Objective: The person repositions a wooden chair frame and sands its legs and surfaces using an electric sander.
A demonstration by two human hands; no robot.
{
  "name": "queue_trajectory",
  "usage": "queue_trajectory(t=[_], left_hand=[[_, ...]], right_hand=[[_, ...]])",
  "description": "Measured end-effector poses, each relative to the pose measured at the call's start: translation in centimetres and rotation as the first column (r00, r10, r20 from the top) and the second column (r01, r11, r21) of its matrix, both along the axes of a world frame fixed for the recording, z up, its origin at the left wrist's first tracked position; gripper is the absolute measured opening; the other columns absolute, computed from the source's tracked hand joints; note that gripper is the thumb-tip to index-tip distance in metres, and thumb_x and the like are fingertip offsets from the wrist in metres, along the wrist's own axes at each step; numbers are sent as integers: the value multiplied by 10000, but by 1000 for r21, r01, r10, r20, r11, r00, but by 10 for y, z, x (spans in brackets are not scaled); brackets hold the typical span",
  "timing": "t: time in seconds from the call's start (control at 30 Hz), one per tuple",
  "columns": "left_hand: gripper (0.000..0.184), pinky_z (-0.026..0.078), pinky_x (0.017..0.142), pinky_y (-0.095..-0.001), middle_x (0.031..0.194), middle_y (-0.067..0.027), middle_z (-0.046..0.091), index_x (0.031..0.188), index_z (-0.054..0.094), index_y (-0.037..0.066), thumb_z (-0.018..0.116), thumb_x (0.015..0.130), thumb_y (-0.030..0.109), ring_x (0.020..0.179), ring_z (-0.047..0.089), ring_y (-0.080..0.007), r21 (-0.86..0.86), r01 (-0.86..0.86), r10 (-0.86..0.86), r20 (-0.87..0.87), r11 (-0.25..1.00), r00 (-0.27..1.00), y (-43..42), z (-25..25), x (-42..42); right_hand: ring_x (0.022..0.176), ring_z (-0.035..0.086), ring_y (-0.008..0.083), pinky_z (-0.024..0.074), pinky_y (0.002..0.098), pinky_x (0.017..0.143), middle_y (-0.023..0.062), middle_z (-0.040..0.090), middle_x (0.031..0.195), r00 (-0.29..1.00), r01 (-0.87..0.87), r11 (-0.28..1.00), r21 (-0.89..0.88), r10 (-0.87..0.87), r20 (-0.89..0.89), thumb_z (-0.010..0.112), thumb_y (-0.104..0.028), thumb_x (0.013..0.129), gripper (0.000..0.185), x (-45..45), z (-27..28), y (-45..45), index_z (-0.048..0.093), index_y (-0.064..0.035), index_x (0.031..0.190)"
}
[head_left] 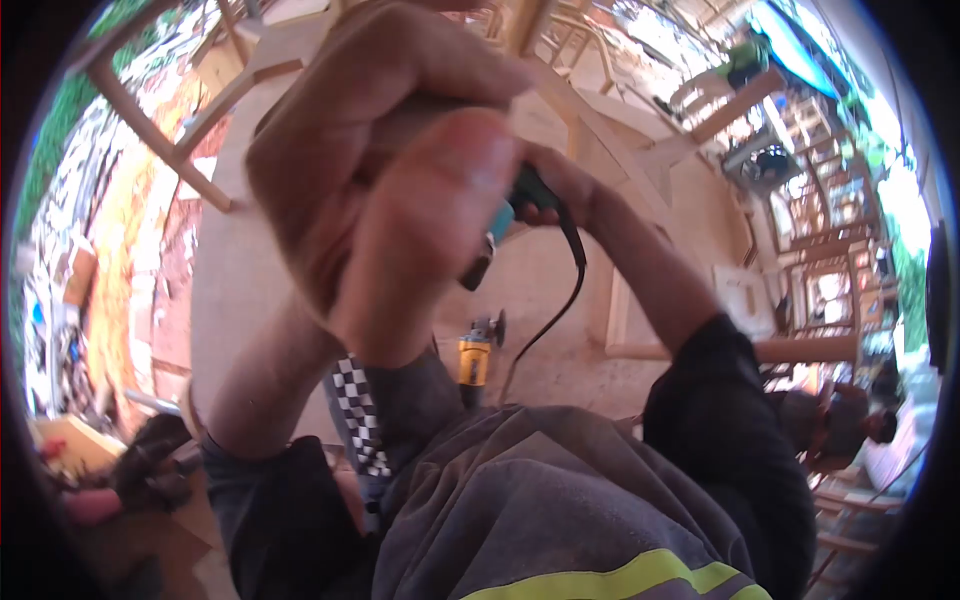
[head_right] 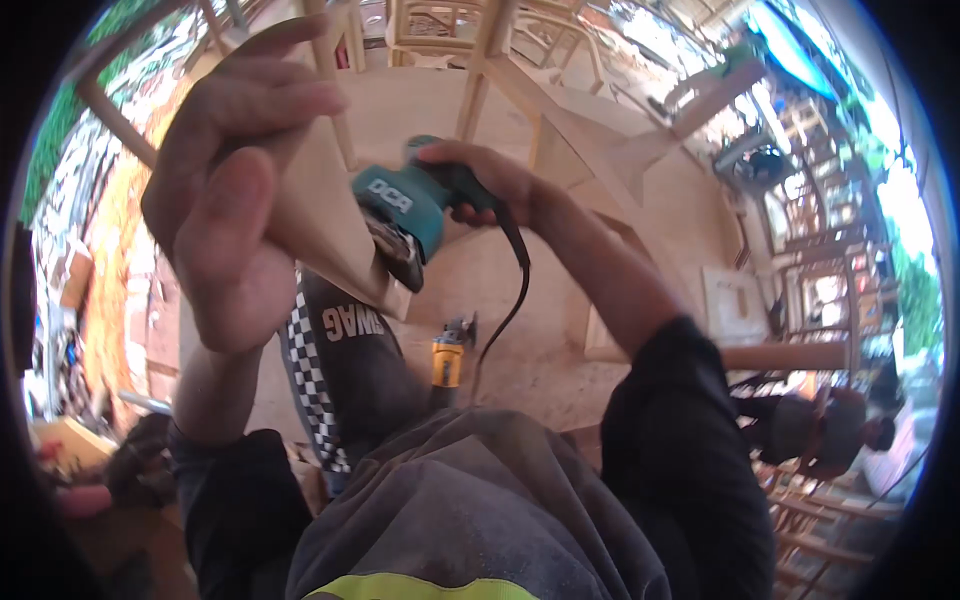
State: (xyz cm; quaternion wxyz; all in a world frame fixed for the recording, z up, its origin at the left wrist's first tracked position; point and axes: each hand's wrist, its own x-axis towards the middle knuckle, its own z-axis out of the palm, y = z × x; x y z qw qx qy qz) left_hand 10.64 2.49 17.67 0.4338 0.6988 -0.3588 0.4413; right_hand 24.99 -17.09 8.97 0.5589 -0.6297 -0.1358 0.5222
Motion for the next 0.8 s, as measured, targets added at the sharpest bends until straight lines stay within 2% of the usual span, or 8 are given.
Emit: queue_trajectory(t=[0.07, 0.1, 0.13, 0.17, 0.43, 0.57, 0.63, 0.8], left_hand=[[434, 356, 1060, -472, 1027, -239, 644, 1068, 596, -131, 371, 855, 173, 1208, 509, -390, 84, 33, -36, 30, 996, 999, 12, 1, 6], [447, 341, 1078, -479, 1047, -250, 644, 1067, 594, -137, 357, 862, 182, 1230, 499, -410, 61, -36, 41, -87, 998, 995, 2, 5, -7], [444, 330, 1090, -494, 1048, -254, 646, 1069, 595, -132, 360, 863, 183, 1254, 481, -423, -98, -67, 53, -135, 993, 989, -12, 3, -14], [441, 327, 1092, -513, 1050, -252, 645, 1074, 597, -121, 365, 868, 192, 1268, 463, -434, 5, -14, 14, -89, 1000, 996, 5, -1, -5], [450, 308, 1106, -563, 1064, -254, 627, 1074, 609, -106, 383, 870, 226, 1281, 437, -475, -63, 6, -12, -93, 998, 996, -12, 3, -10], [433, 359, 1084, -572, 1037, -243, 629, 1048, 608, -102, 392, 846, 214, 1258, 466, -473, -87, 55, -64, -107, 995, 992, -16, 2, -11], [368, 386, 1033, -569, 945, -239, 635, 960, 602, -106, 422, 798, 172, 1063, 586, -413, -205, 2, -14, -57, 979, 998, -24, 2, -6], [385, 405, 1035, -499, 946, -255, 658, 994, 579, -119, 396, 796, 156, 1108, 589, -443, -268, -10, -17, -100, 963, 995, -29, 1, -2]], right_hand=[[358, 457, 51, 331, 159, 279, -3, 560, 601, 982, -185, 982, -36, 183, -48, 567, -510, 902, 422, 24, -8, 22, 623, -92, 905], [355, 439, 34, 323, 146, 280, -14, 541, 584, 966, -257, 964, -69, 257, -11, 583, -517, 890, 419, 29, -10, 34, 619, -101, 916], [347, 444, 44, 314, 151, 269, -8, 556, 574, 959, -284, 956, -73, 284, -9, 571, -498, 901, 412, 32, -10, 45, 618, -90, 892], [340, 449, 53, 305, 156, 259, -3, 572, 565, 948, -317, 945, -81, 317, -9, 560, -479, 912, 407, 32, -11, 53, 617, -79, 868], [380, 450, 47, 339, 152, 283, -2, 577, 661, 935, -343, 939, 14, 343, -88, 621, -438, 883, 322, 32, -15, 43, 600, -130, 975], [363, 454, 65, 322, 175, 269, 13, 588, 631, 973, -217, 976, 27, 219, -77, 596, -456, 900, 365, 15, -14, 13, 582, -92, 928], [369, 460, 66, 328, 176, 274, 12, 587, 635, 983, -157, 987, 17, 158, -94, 596, -456, 900, 370, 10, -17, -3, 586, -87, 933], [406, 483, 72, 354, 186, 302, 1, 566, 650, 989, 133, 989, 68, -127, -77, 607, -447, 888, 383, -29, -25, -48, 602, -69, 947]])
